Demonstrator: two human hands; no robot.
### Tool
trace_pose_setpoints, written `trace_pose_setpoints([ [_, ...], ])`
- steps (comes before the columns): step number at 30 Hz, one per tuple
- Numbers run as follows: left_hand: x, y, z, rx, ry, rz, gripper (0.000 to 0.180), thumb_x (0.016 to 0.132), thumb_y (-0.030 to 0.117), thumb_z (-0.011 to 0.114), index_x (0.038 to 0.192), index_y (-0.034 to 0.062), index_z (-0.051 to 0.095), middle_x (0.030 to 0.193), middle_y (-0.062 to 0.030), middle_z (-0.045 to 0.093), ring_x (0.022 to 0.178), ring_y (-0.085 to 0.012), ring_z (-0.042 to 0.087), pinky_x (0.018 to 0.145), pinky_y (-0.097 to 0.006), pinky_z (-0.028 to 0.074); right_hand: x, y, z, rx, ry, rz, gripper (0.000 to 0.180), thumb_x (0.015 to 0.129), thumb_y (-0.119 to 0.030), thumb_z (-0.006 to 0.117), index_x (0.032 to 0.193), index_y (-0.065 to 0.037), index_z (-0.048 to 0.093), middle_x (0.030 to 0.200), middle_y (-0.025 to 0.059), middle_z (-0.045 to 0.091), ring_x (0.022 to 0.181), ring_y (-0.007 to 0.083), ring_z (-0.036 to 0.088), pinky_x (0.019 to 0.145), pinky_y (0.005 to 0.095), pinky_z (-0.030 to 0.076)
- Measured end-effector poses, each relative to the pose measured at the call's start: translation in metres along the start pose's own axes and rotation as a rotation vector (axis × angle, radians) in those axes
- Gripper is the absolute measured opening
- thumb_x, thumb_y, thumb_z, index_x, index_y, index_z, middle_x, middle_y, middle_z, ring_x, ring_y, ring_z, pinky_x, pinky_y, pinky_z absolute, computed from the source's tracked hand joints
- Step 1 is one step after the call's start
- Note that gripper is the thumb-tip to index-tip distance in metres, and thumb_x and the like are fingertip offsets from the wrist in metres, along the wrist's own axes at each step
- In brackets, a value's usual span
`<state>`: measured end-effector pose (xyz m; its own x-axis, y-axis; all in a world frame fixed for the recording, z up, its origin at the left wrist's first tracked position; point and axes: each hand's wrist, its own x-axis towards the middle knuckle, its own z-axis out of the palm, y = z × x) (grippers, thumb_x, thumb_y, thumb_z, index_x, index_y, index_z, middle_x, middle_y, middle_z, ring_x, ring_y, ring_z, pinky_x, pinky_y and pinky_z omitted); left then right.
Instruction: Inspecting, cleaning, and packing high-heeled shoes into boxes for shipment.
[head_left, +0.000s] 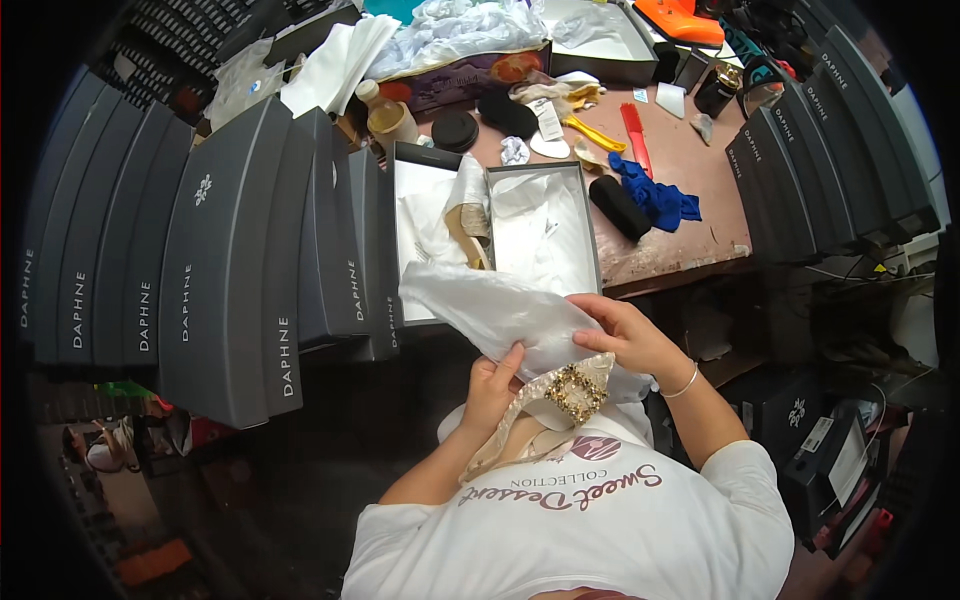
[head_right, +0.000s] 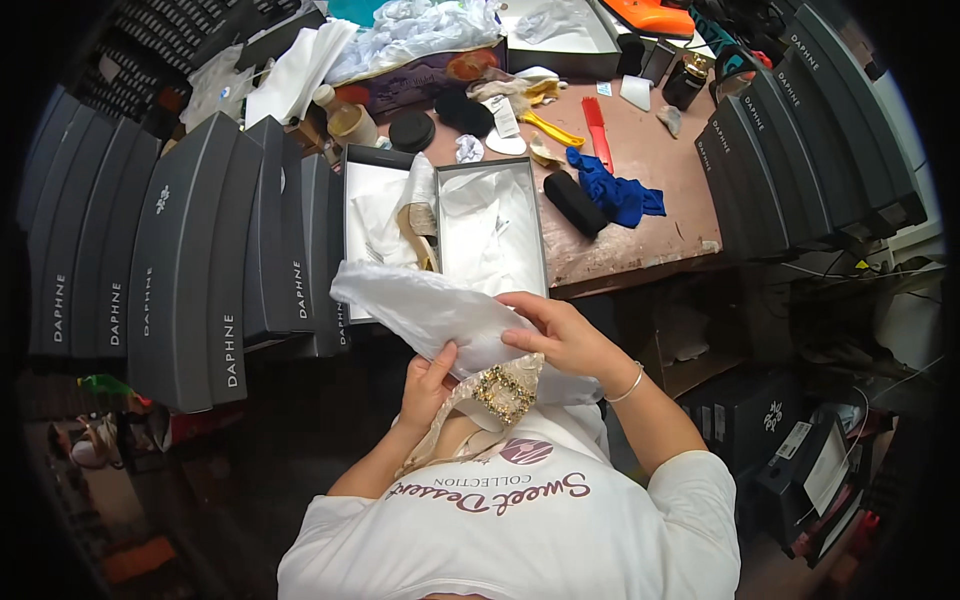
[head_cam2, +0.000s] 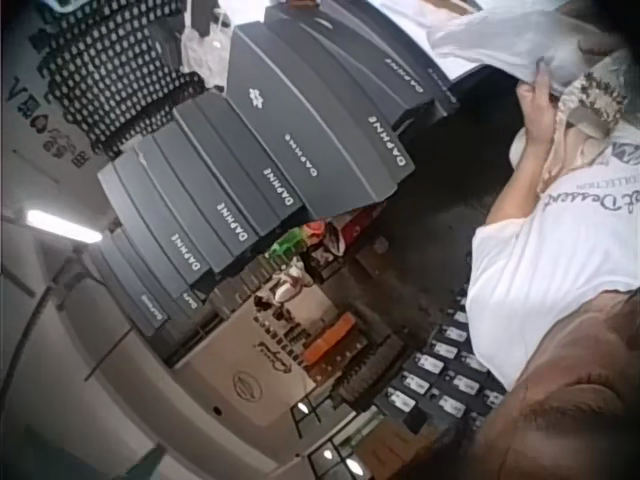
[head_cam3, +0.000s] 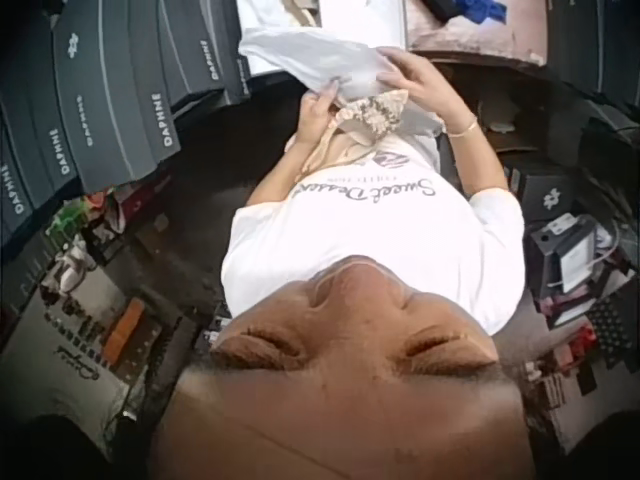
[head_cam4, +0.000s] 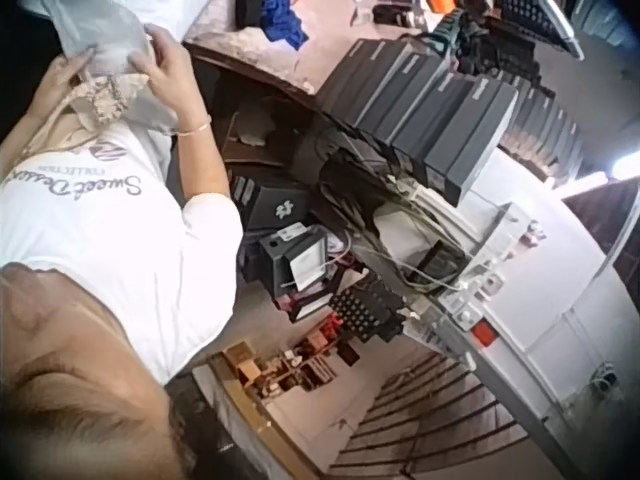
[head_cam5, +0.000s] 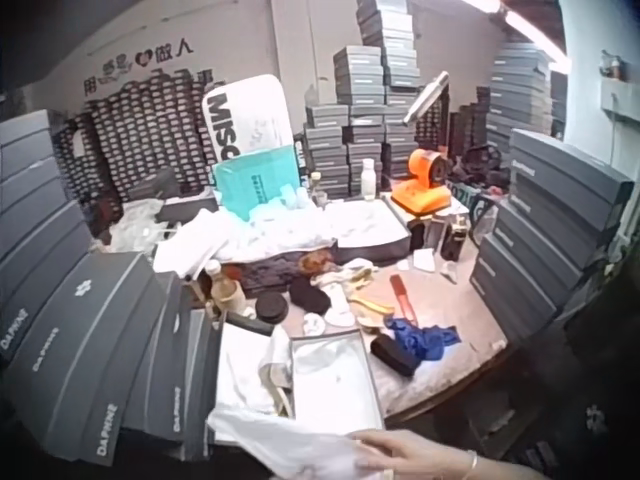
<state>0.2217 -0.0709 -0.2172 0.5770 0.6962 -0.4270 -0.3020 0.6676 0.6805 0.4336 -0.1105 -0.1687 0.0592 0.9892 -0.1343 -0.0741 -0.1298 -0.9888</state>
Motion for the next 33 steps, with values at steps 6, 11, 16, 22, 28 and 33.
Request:
trace_pose_setpoints([
  [6,-0.017,0.016,-0.020,-0.104,-0.239,0.028,0.047,0.091,0.010,0.059,0.134,-0.0024,0.045,0.125,-0.0131,0.057,0.115,-0.0189,0.056,0.098,-0.032,0.043,-0.023,0.021,-0.013,-0.188,-0.101,0.183,0.019,0.088,-0.010,0.064,0.104,0.002,0.064,0.077,0.0019,0.061,0.071,0.0055,0.050,0.065,0.0226,0.043],
  [11,-0.020,0.023,-0.023,0.121,-0.202,0.012,0.054,0.087,-0.003,0.057,0.138,-0.0013,0.041,0.132,-0.0114,0.053,0.123,-0.0197,0.050,0.104,-0.034,0.039,0.000,0.007,0.008,-0.323,-0.031,-0.004,0.023,0.091,-0.011,0.057,0.110,0.001,0.062,0.078,0.0118,0.063,0.067,0.0134,0.054,0.065,0.0271,0.045],
  [16,-0.011,0.016,-0.028,0.246,-0.120,0.115,0.046,0.090,0.000,0.054,0.135,-0.0015,0.046,0.127,-0.0093,0.056,0.116,-0.0145,0.052,0.100,-0.030,0.039,0.031,0.009,-0.010,-0.431,-0.184,0.007,0.031,0.093,-0.013,0.051,0.120,0.002,0.056,0.097,0.0181,0.067,0.086,0.0214,0.062,0.078,0.0306,0.048],
  [22,-0.011,0.023,-0.012,0.573,-0.217,0.123,0.038,0.090,0.002,0.051,0.127,-0.0033,0.052,0.121,-0.0099,0.060,0.111,-0.0156,0.054,0.098,-0.030,0.040,0.085,-0.021,-0.015,-0.273,-0.522,-0.113,0.064,0.086,-0.029,0.070,0.135,0.002,0.046,0.120,0.0183,0.061,0.112,0.0229,0.057,0.094,0.0342,0.046],
  [28,-0.004,0.035,-0.009,0.701,-0.152,0.037,0.043,0.091,0.009,0.049,0.132,-0.0044,0.046,0.123,-0.0124,0.056,0.114,-0.0194,0.052,0.098,-0.032,0.040,0.094,-0.054,0.011,-0.283,-0.599,-0.132,0.046,0.080,-0.018,0.073,0.121,-0.001,0.060,0.114,0.0072,0.066,0.101,0.0148,0.058,0.090,0.0296,0.044],
  [33,0.001,0.020,-0.023,0.612,-0.143,-0.018,0.046,0.093,0.013,0.053,0.135,-0.0027,0.044,0.128,-0.0119,0.054,0.116,-0.0192,0.052,0.100,-0.032,0.039,0.066,-0.038,0.015,-0.438,-0.395,-0.301,0.033,0.076,-0.008,0.072,0.107,-0.003,0.066,0.089,0.0101,0.066,0.075,0.0217,0.060,0.079,0.0321,0.045],
])
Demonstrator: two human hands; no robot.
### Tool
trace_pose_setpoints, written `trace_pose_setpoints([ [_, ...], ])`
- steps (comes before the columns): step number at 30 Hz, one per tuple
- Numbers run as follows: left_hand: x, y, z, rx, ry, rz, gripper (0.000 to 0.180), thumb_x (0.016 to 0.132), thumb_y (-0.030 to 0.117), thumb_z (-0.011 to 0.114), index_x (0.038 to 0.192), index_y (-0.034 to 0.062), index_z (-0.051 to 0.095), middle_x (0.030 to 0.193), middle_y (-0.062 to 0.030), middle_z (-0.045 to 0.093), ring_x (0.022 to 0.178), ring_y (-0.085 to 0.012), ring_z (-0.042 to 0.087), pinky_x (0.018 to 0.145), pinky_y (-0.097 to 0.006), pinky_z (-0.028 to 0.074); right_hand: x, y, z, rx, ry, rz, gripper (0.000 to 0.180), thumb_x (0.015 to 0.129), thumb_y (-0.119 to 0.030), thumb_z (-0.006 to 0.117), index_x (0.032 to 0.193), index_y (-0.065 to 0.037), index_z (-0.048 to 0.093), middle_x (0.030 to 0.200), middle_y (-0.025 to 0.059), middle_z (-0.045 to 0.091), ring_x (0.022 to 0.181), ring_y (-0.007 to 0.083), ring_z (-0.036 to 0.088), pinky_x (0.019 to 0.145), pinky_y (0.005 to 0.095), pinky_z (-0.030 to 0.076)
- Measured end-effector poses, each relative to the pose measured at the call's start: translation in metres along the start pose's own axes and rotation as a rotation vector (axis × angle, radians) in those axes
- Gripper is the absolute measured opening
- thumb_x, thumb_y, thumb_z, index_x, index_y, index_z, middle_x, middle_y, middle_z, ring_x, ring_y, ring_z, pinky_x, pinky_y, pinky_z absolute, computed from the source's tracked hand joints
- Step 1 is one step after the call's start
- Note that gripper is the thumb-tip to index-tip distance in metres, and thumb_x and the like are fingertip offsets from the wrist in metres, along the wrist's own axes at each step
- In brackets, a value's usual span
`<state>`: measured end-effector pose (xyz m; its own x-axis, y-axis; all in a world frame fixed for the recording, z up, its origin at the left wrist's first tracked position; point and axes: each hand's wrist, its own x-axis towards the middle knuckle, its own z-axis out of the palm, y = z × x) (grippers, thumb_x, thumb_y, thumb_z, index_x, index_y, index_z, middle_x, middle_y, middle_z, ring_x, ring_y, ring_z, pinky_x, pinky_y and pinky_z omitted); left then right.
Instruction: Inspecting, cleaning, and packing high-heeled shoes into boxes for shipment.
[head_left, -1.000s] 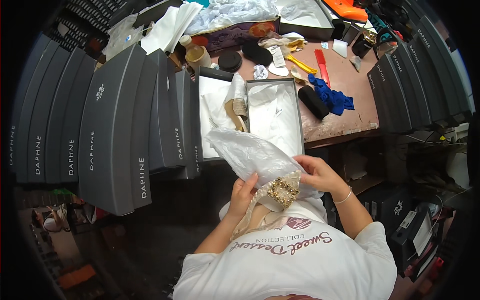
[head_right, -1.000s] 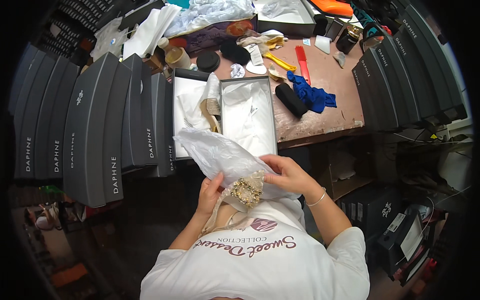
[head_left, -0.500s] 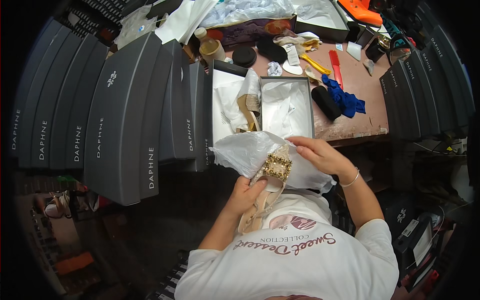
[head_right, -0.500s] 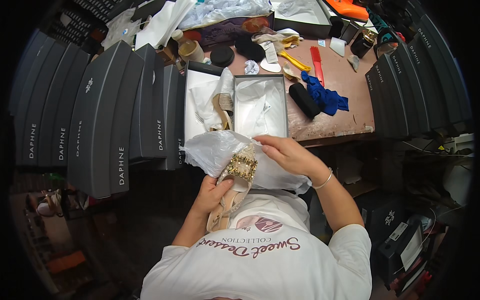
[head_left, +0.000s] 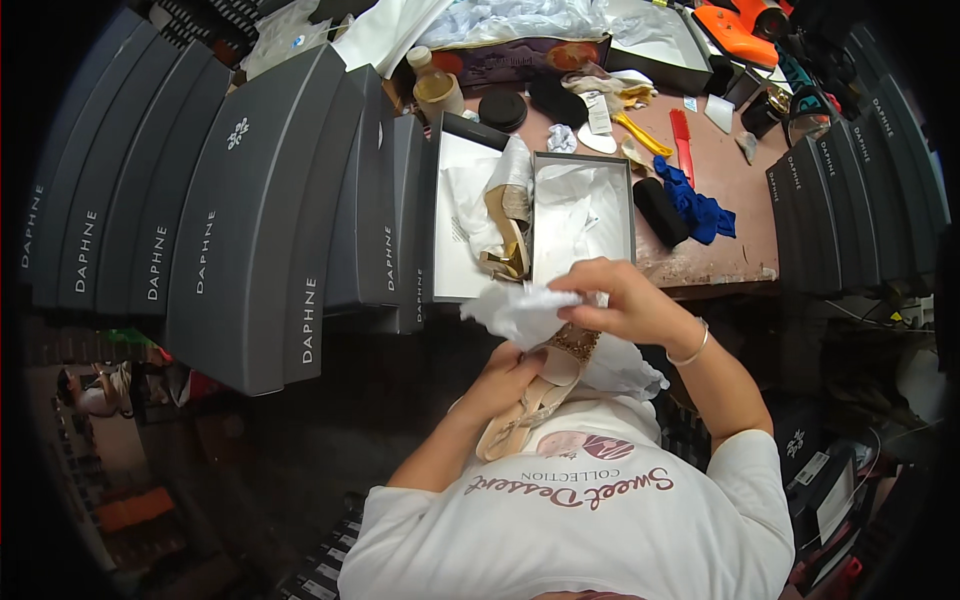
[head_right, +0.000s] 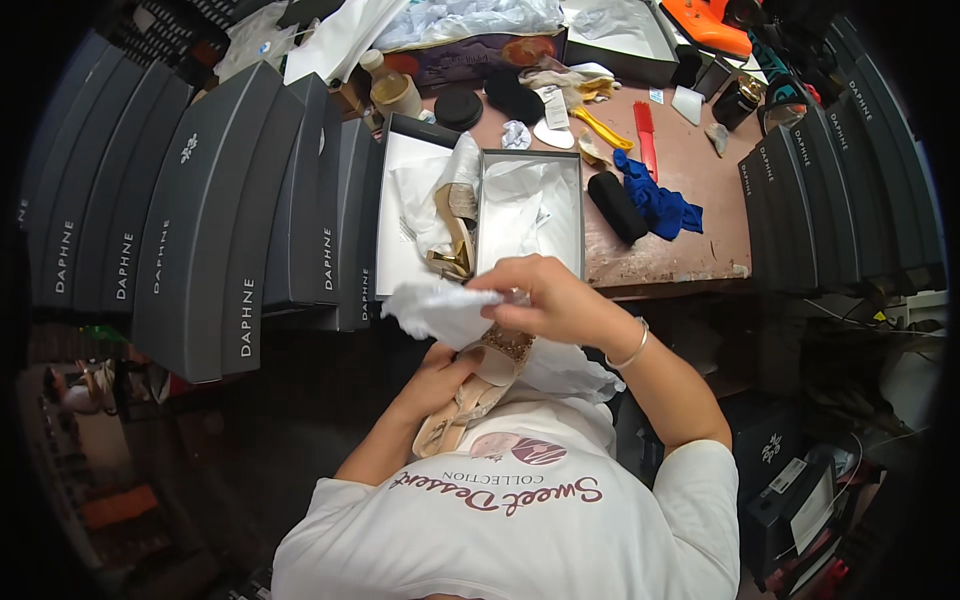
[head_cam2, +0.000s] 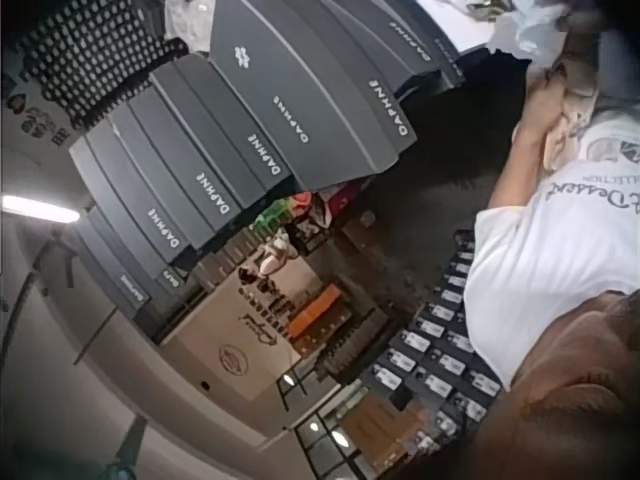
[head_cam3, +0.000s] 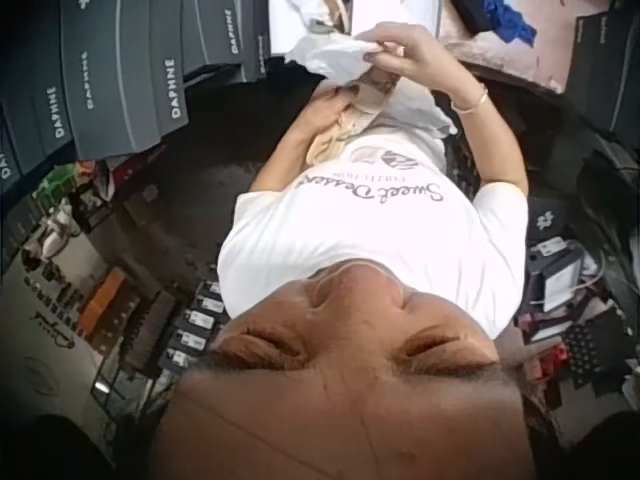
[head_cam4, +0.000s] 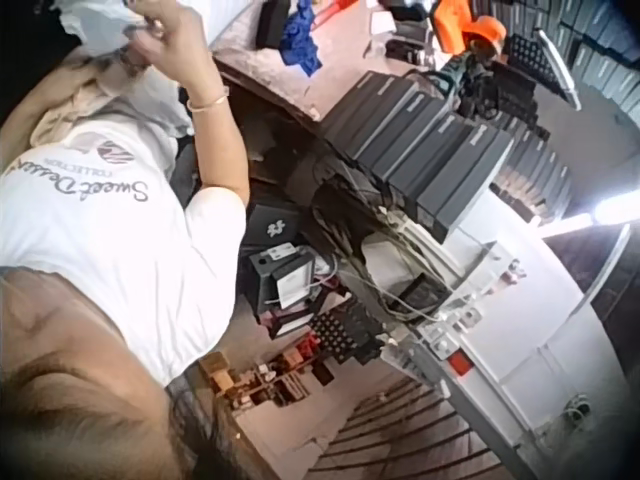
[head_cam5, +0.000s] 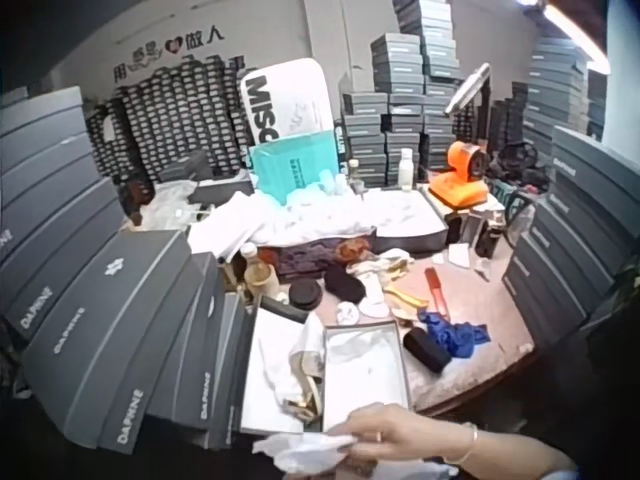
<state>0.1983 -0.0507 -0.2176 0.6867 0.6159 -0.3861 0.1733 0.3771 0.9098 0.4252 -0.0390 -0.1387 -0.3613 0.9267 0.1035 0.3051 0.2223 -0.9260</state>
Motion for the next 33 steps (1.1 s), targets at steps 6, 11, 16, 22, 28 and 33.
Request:
trace_pose_setpoints([
  [6,0.009,-0.009,-0.004,-0.324,-0.010,-0.003,0.060,0.088,0.002,0.056,0.143,-0.0003,0.033,0.129,-0.0107,0.054,0.111,-0.0142,0.057,0.093,-0.028,0.048,-0.032,-0.013,0.044,-0.750,-0.249,-0.223,0.019,0.074,-0.017,0.066,0.091,-0.010,0.067,0.078,0.0022,0.054,0.083,0.0206,0.054,0.077,0.0340,0.039],
  [11,0.001,-0.004,-0.007,-0.604,-0.161,-0.084,0.063,0.087,0.005,0.061,0.143,0.0007,0.033,0.128,-0.0104,0.055,0.110,-0.0160,0.058,0.093,-0.029,0.048,-0.040,-0.014,0.051,-0.773,-0.260,-0.201,0.015,0.078,-0.022,0.067,0.081,-0.007,0.065,0.076,0.0047,0.052,0.079,0.0205,0.052,0.072,0.0341,0.039],
  [16,-0.001,-0.004,-0.003,-0.495,-0.139,-0.089,0.054,0.085,0.002,0.062,0.135,-0.0018,0.042,0.124,-0.0100,0.056,0.111,-0.0159,0.056,0.096,-0.030,0.046,-0.021,-0.012,0.010,0.011,0.153,0.148,0.029,0.093,-0.023,0.057,0.083,0.003,0.062,0.070,0.0138,0.051,0.062,0.0259,0.050,0.058,0.0363,0.042],
  [22,-0.006,0.021,0.009,-0.212,-0.255,-0.117,0.047,0.088,0.003,0.060,0.132,-0.0018,0.046,0.124,-0.0111,0.058,0.110,-0.0151,0.056,0.096,-0.030,0.045,-0.008,0.045,-0.011,0.468,0.100,0.249,0.047,0.097,-0.042,0.050,0.121,-0.002,0.059,0.095,0.0037,0.062,0.082,0.0107,0.051,0.072,0.0255,0.043],
  [28,-0.009,0.024,0.006,-0.247,-0.148,-0.187,0.046,0.088,0.003,0.059,0.131,-0.0026,0.047,0.123,-0.0104,0.058,0.111,-0.0154,0.056,0.096,-0.032,0.044,-0.069,0.076,-0.013,0.679,0.052,0.237,0.067,0.092,-0.049,0.054,0.137,0.000,0.046,0.123,0.0094,0.058,0.110,0.0141,0.052,0.094,0.0291,0.043],
  [33,-0.007,0.028,0.006,-0.178,-0.129,-0.163,0.045,0.087,0.003,0.058,0.130,-0.0035,0.049,0.123,-0.0102,0.058,0.110,-0.0151,0.056,0.095,-0.030,0.044,-0.104,0.066,-0.004,0.791,0.066,0.359,0.067,0.080,-0.012,0.075,0.138,0.002,0.043,0.118,0.0072,0.061,0.102,0.0119,0.056,0.093,0.0282,0.044],
])
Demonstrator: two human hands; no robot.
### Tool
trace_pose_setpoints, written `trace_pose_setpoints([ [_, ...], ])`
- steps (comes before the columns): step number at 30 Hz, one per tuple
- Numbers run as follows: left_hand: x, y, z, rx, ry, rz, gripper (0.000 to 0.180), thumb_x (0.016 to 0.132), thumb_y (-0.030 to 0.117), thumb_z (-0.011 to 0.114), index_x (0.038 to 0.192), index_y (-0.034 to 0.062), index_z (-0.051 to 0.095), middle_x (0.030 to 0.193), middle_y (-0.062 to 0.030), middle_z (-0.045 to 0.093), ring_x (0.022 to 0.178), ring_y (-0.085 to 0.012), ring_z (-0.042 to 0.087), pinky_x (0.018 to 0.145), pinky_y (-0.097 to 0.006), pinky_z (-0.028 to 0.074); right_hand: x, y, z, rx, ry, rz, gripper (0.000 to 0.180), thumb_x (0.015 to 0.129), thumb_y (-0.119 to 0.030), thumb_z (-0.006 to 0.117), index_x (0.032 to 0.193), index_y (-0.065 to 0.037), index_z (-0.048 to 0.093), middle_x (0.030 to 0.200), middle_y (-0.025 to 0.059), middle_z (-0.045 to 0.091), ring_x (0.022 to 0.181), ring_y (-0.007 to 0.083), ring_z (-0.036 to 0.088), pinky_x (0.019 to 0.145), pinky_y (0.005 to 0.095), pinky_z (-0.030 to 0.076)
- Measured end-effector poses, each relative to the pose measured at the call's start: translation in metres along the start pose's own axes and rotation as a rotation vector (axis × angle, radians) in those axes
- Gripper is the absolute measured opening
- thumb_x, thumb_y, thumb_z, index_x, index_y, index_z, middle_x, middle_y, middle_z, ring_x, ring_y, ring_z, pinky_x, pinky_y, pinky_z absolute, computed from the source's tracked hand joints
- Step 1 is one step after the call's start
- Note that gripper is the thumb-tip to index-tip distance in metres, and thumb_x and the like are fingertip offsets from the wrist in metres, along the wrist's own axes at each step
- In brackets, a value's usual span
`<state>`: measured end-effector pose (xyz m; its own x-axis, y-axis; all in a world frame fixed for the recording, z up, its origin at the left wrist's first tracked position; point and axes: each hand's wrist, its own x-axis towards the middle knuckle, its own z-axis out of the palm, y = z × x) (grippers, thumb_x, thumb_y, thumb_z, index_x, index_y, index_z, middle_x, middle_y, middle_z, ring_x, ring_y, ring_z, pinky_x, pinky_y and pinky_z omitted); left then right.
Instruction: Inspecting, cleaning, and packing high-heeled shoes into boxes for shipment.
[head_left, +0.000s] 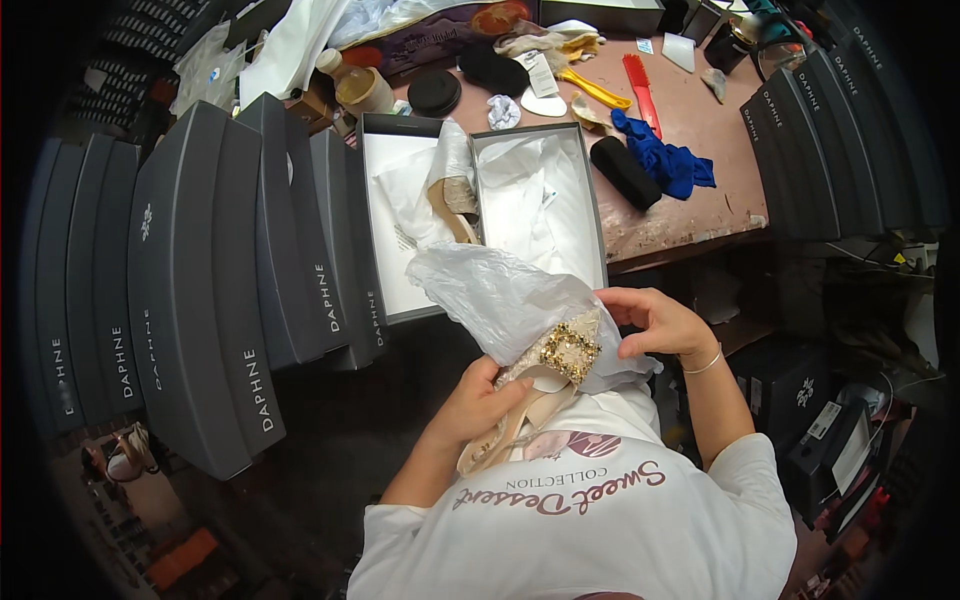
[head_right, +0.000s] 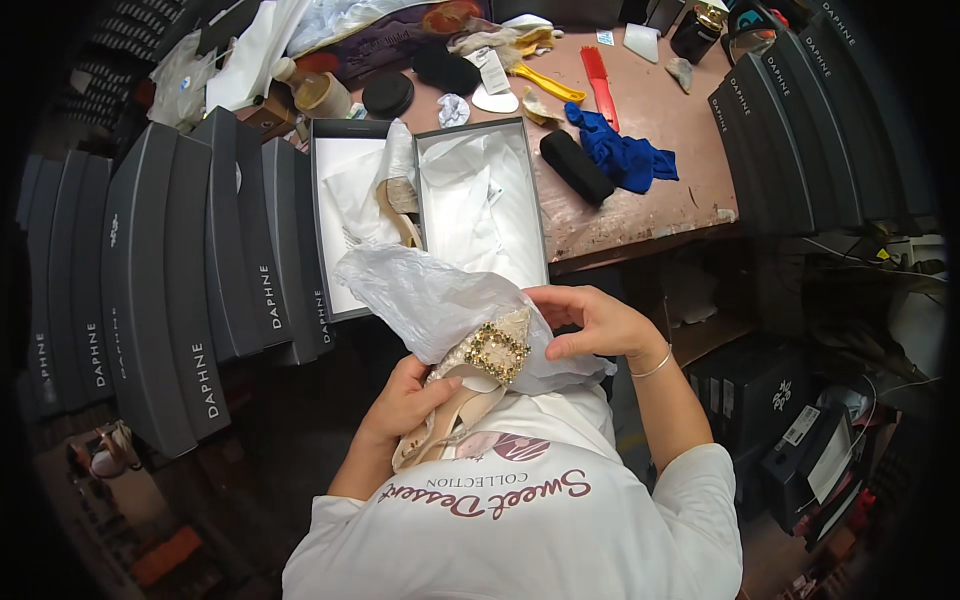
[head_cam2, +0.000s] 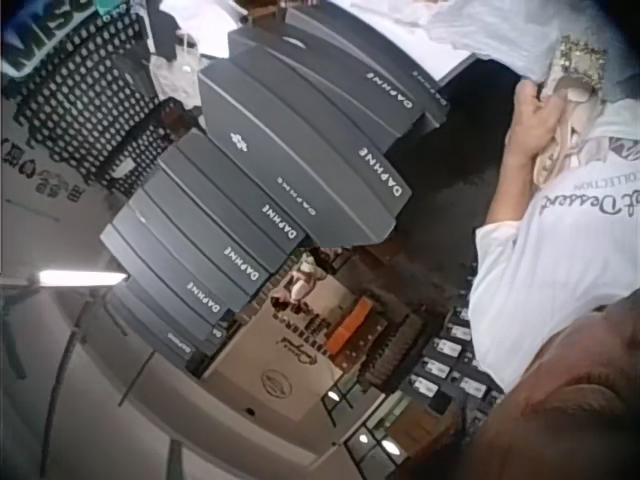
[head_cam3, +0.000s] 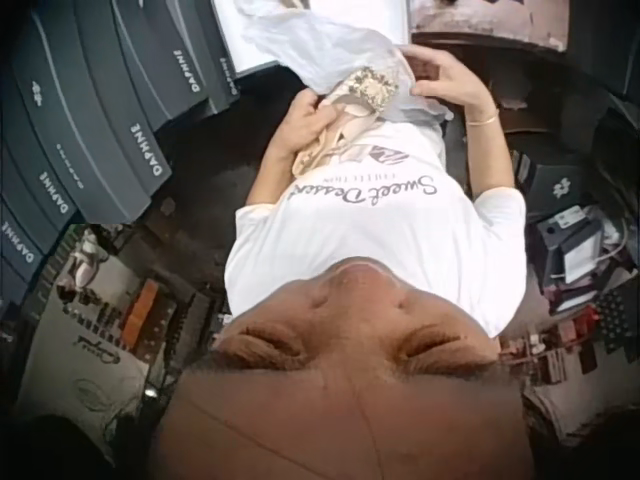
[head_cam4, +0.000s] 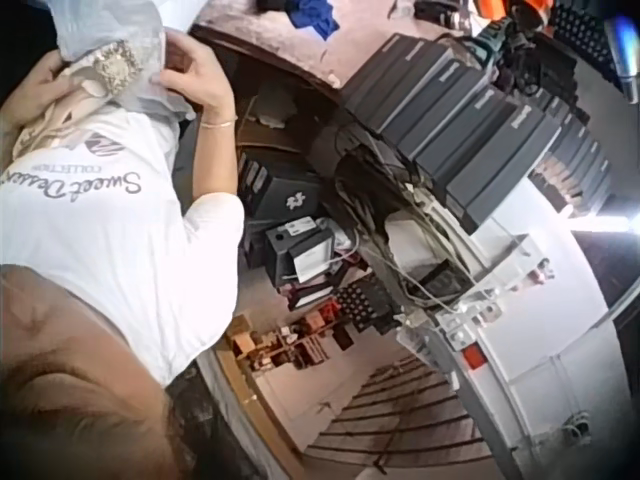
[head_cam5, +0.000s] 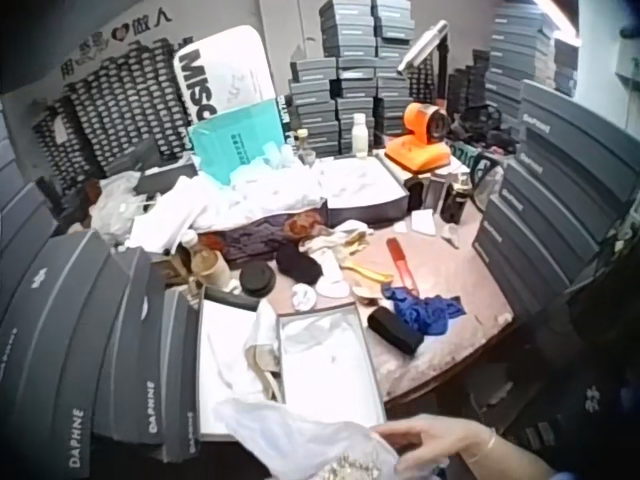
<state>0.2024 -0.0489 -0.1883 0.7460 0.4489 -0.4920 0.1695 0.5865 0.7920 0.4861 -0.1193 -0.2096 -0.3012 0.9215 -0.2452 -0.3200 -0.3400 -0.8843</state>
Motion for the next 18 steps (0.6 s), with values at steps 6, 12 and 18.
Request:
trace_pose_setpoints([
  [6,0.003,-0.001,-0.002,0.055,0.023,0.048,0.040,0.088,0.003,0.055,0.127,-0.0055,0.051,0.120,-0.0100,0.059,0.107,-0.0136,0.056,0.092,-0.028,0.045,-0.001,0.000,0.001,-0.135,0.138,0.121,0.035,0.088,-0.008,0.066,0.121,0.001,0.059,0.097,-0.0004,0.065,0.082,0.0031,0.053,0.071,0.0187,0.045],
  [12,0.003,-0.006,-0.004,-0.107,0.083,0.036,0.041,0.086,0.002,0.054,0.126,-0.0062,0.051,0.120,-0.0109,0.059,0.108,-0.0142,0.056,0.093,-0.028,0.044,0.010,-0.019,0.012,-0.333,0.131,-0.007,0.031,0.091,-0.010,0.061,0.119,0.003,0.060,0.093,-0.0022,0.064,0.076,0.0024,0.049,0.067,0.0177,0.043],
  [18,0.002,-0.008,-0.006,-0.163,0.074,0.035,0.044,0.085,0.002,0.054,0.128,-0.0061,0.050,0.122,-0.0124,0.059,0.110,-0.0164,0.056,0.095,-0.030,0.044,0.013,-0.017,0.014,-0.338,0.124,-0.018,0.033,0.091,-0.010,0.060,0.122,0.004,0.059,0.096,-0.0010,0.065,0.078,0.0036,0.050,0.070,0.0188,0.044],
])
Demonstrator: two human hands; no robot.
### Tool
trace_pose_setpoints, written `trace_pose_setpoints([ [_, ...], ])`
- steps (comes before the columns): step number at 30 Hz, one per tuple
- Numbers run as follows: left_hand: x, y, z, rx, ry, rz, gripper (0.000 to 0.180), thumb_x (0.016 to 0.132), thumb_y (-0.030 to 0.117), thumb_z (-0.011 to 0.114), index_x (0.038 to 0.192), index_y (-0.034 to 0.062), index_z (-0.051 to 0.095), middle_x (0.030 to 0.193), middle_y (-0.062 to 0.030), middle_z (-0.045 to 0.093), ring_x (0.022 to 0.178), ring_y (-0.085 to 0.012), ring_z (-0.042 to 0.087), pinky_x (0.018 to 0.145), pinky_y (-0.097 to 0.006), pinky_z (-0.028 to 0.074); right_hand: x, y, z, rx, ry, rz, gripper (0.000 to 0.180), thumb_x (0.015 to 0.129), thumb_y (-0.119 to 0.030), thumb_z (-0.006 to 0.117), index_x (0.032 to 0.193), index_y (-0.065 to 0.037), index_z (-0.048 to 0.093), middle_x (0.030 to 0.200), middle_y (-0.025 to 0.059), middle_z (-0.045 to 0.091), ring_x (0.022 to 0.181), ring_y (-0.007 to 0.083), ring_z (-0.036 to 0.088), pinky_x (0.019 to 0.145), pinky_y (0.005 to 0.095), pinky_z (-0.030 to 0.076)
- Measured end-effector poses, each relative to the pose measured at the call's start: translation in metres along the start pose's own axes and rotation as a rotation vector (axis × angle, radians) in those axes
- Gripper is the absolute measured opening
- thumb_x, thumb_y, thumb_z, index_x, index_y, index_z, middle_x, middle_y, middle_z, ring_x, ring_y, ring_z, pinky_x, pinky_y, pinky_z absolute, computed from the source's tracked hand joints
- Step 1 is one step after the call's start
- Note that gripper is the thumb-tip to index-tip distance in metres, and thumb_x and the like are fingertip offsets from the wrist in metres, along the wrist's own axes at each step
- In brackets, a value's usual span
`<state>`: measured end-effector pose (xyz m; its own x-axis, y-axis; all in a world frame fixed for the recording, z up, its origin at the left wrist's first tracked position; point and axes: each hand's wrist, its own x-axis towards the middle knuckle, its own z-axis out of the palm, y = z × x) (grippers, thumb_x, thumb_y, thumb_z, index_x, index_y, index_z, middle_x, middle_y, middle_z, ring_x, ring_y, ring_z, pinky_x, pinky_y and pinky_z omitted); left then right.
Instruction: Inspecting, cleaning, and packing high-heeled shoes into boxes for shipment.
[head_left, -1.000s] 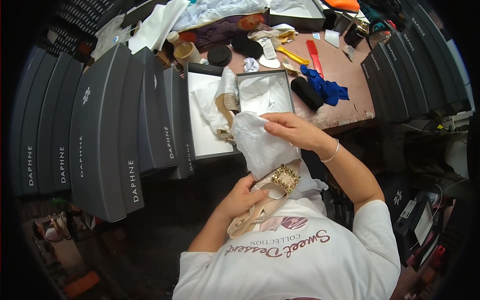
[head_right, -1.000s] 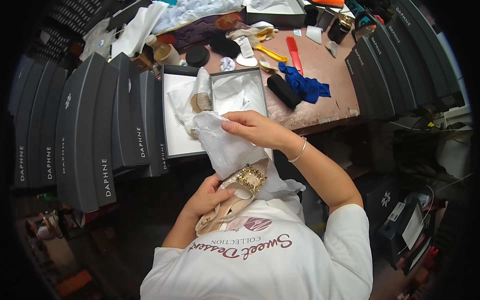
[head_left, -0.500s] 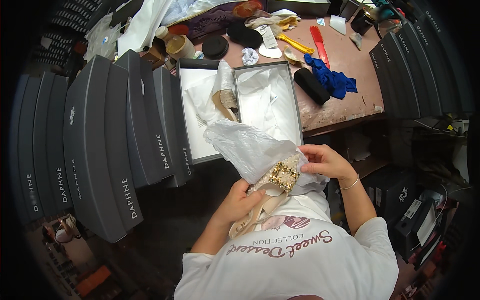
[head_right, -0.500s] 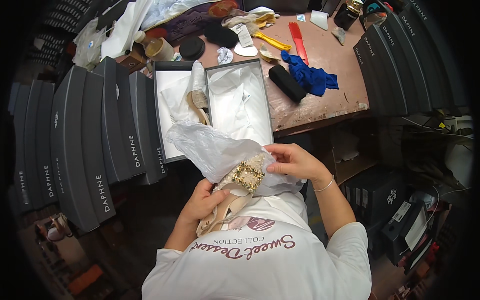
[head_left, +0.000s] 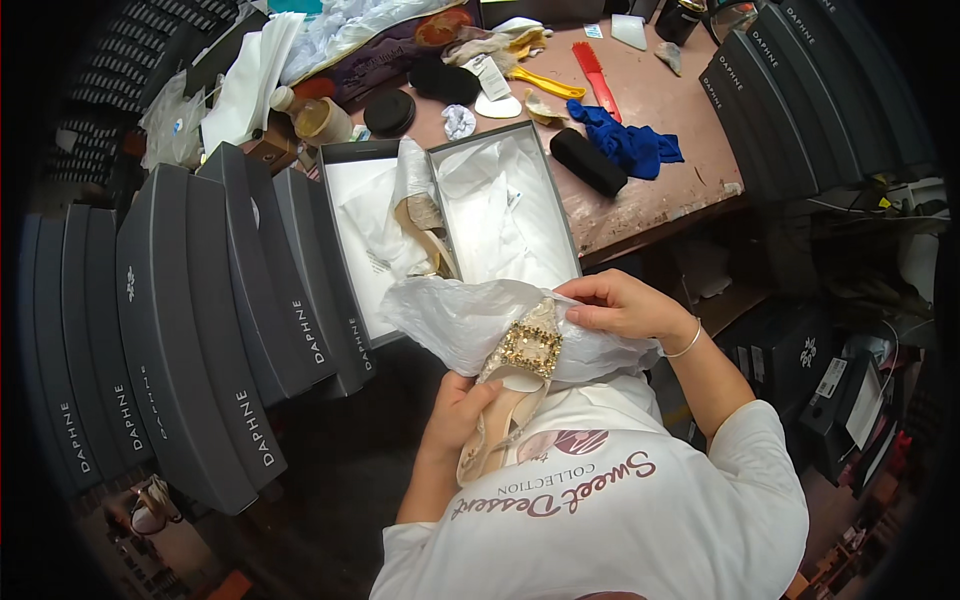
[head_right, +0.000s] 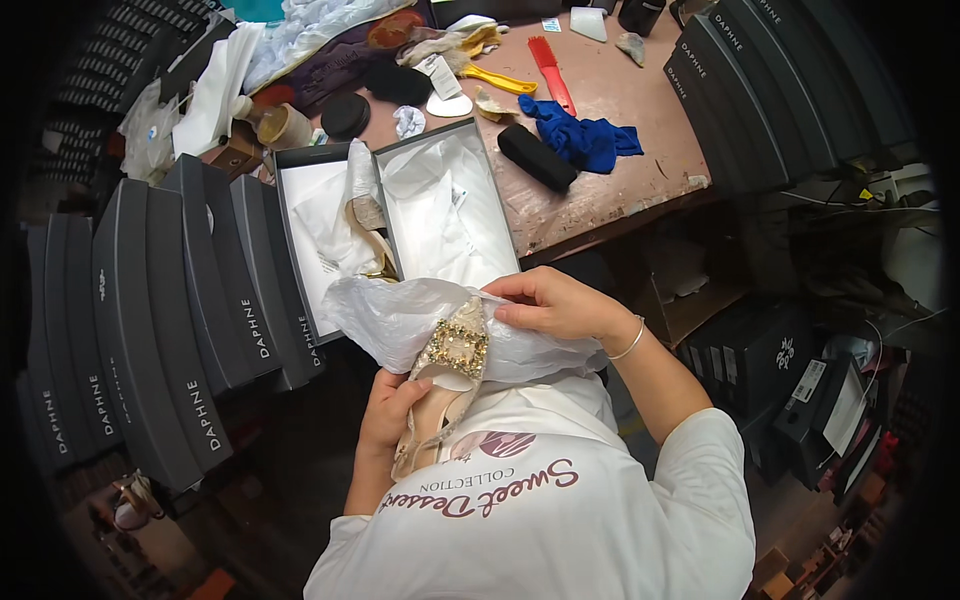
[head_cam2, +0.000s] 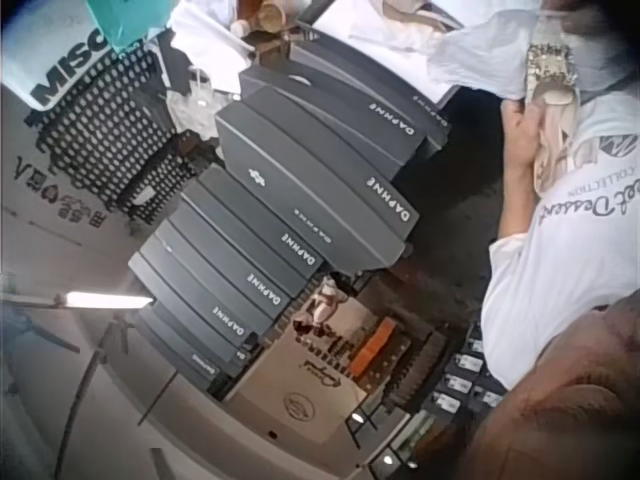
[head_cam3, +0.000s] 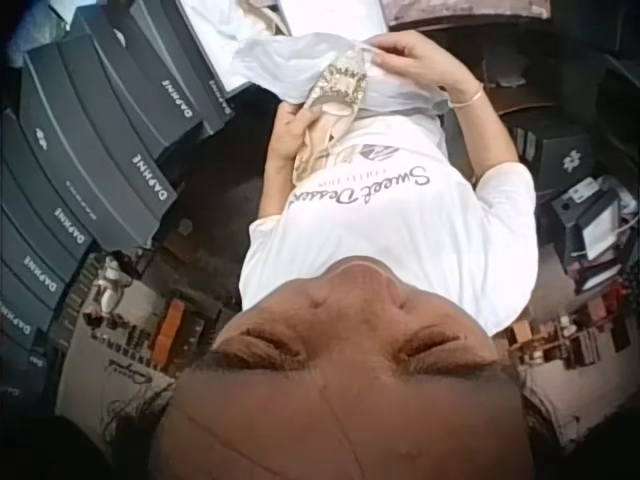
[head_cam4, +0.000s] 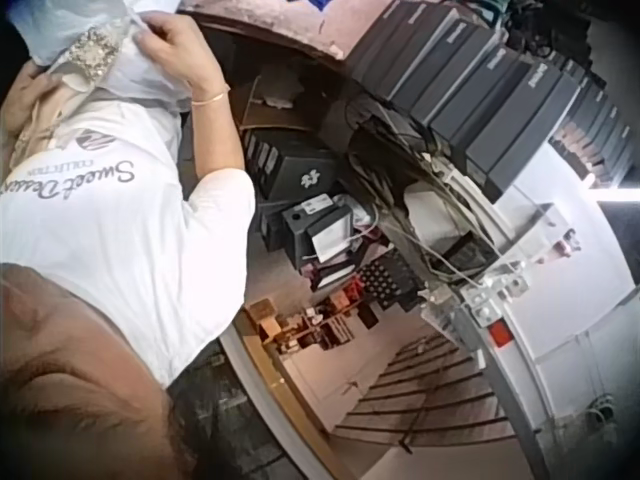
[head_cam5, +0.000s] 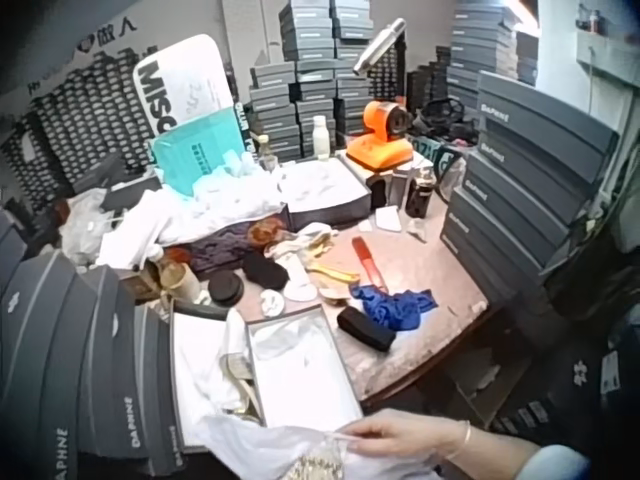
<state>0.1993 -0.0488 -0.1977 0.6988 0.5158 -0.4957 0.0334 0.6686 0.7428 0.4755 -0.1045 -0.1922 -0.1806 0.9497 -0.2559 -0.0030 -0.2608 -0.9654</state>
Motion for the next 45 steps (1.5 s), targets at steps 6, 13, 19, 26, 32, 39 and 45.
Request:
trace_pose_setpoints([
  [6,0.002,0.000,0.003,-0.112,0.030,0.038,0.046,0.085,0.002,0.052,0.130,-0.0063,0.048,0.124,-0.0135,0.058,0.112,-0.0178,0.056,0.096,-0.030,0.043,0.001,-0.015,-0.002,-0.031,-0.016,0.055,0.034,0.091,-0.010,0.057,0.122,0.004,0.058,0.100,0.0063,0.068,0.088,0.0075,0.056,0.082,0.0247,0.047],
  [13,0.004,0.000,0.000,0.098,0.031,0.098,0.044,0.087,0.003,0.051,0.130,-0.0060,0.048,0.122,-0.0113,0.059,0.112,-0.0169,0.055,0.098,-0.030,0.041,0.013,-0.022,-0.018,-0.285,-0.064,-0.176,0.047,0.085,-0.013,0.066,0.128,0.000,0.054,0.112,0.0132,0.064,0.099,0.0213,0.059,0.088,0.0324,0.046],
  [19,0.018,-0.005,-0.007,0.368,0.071,0.246,0.047,0.092,0.008,0.052,0.136,-0.0025,0.041,0.132,-0.0115,0.050,0.123,-0.0194,0.047,0.103,-0.032,0.039,0.047,-0.086,0.015,-0.671,-0.264,-0.547,0.052,0.073,-0.007,0.071,0.123,-0.004,0.058,0.117,0.0147,0.059,0.120,0.0312,0.049,0.102,0.0402,0.037],
  [26,0.032,-0.001,0.002,-0.197,0.111,0.433,0.059,0.090,-0.003,0.038,0.147,0.0009,0.026,0.134,-0.0162,0.050,0.117,-0.0203,0.054,0.098,-0.033,0.046,0.032,-0.045,0.075,-1.280,-0.060,-0.617,0.027,0.072,-0.027,0.066,0.089,-0.006,0.065,0.082,0.0036,0.053,0.085,0.0222,0.052,0.079,0.0361,0.038],
  [32,0.027,-0.011,0.007,-0.449,0.050,0.327,0.066,0.089,-0.004,0.050,0.148,0.0002,0.020,0.132,-0.0126,0.050,0.116,-0.0158,0.052,0.098,-0.029,0.043,0.018,-0.046,0.082,-1.276,-0.106,-0.506,0.063,0.080,-0.062,0.054,0.083,0.001,0.063,0.086,0.0096,0.054,0.087,0.0262,0.051,0.082,0.0381,0.037],
  [39,0.035,-0.004,0.007,-0.186,0.149,0.397,0.062,0.086,-0.007,0.060,0.142,0.0003,0.034,0.127,-0.0095,0.054,0.114,-0.0154,0.054,0.097,-0.029,0.044,0.009,-0.058,0.043,-0.532,0.029,-0.498,0.039,0.090,-0.037,0.059,0.105,-0.002,0.066,0.108,0.0143,0.060,0.105,0.0293,0.055,0.097,0.0403,0.038],
  [45,0.034,0.007,0.003,-0.033,0.173,0.445,0.061,0.083,-0.013,0.051,0.141,0.0002,0.038,0.127,-0.0087,0.054,0.114,-0.0146,0.054,0.099,-0.028,0.042,0.060,-0.067,-0.017,-0.858,-0.086,-0.062,0.030,0.083,-0.024,0.069,0.094,0.004,0.063,0.083,0.0204,0.062,0.078,0.0340,0.060,0.071,0.0391,0.047],
])
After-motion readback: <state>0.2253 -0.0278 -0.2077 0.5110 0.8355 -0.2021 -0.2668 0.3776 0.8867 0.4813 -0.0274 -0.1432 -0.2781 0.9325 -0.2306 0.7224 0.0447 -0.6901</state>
